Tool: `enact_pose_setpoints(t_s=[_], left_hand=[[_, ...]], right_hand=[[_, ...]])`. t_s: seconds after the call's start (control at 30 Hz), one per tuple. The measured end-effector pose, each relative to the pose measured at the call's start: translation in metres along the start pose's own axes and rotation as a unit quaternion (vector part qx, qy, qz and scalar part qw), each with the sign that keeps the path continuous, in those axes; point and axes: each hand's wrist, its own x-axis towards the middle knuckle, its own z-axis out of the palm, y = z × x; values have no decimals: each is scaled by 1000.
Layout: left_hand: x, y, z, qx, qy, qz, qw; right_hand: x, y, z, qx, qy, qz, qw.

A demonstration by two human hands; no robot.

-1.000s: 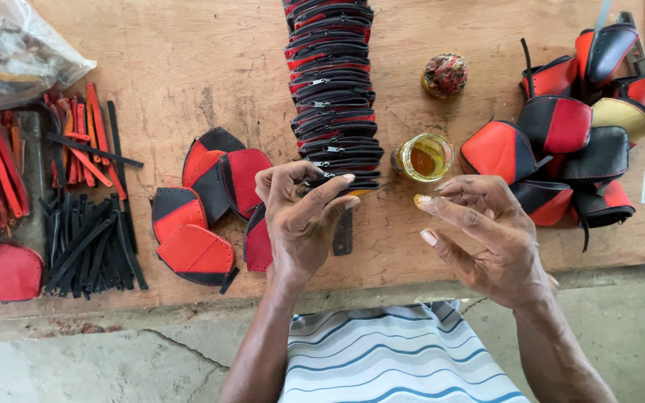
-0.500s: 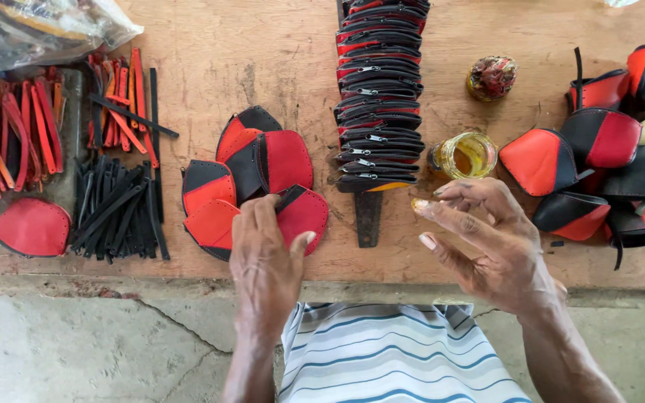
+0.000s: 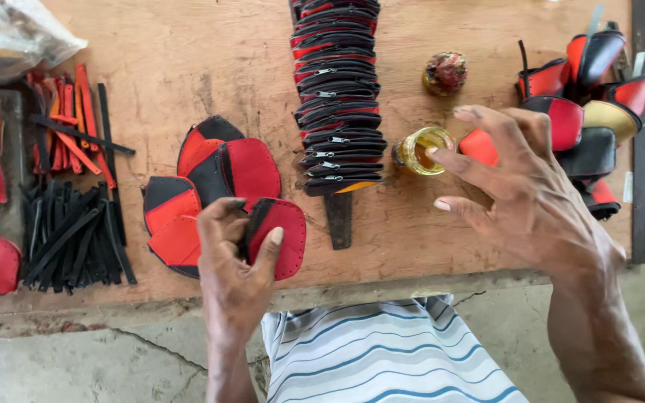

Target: The person applies a yellow viscous substance from a small jar onto the edges of small red and black leather pouches. They hold each pouch in one hand and use the other hand to spread the substance along the seams, then place the treated pouches into a growing stack on the table.

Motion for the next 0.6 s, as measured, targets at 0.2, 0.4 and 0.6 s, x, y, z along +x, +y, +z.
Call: enact_pose_setpoints(t_s=[0.2, 0.4, 0.6], left_hand=[[-1, 6, -3, -97, -46, -56, 993], [-3, 21, -6, -447, -286, 3, 848], [0, -6, -12, -262, -243, -68, 931]], right_hand=[[18, 6, 6, -38, -59, -15, 997], [39, 11, 20, -29, -125, -16, 992], [12, 15, 4, 22, -6, -22, 999]])
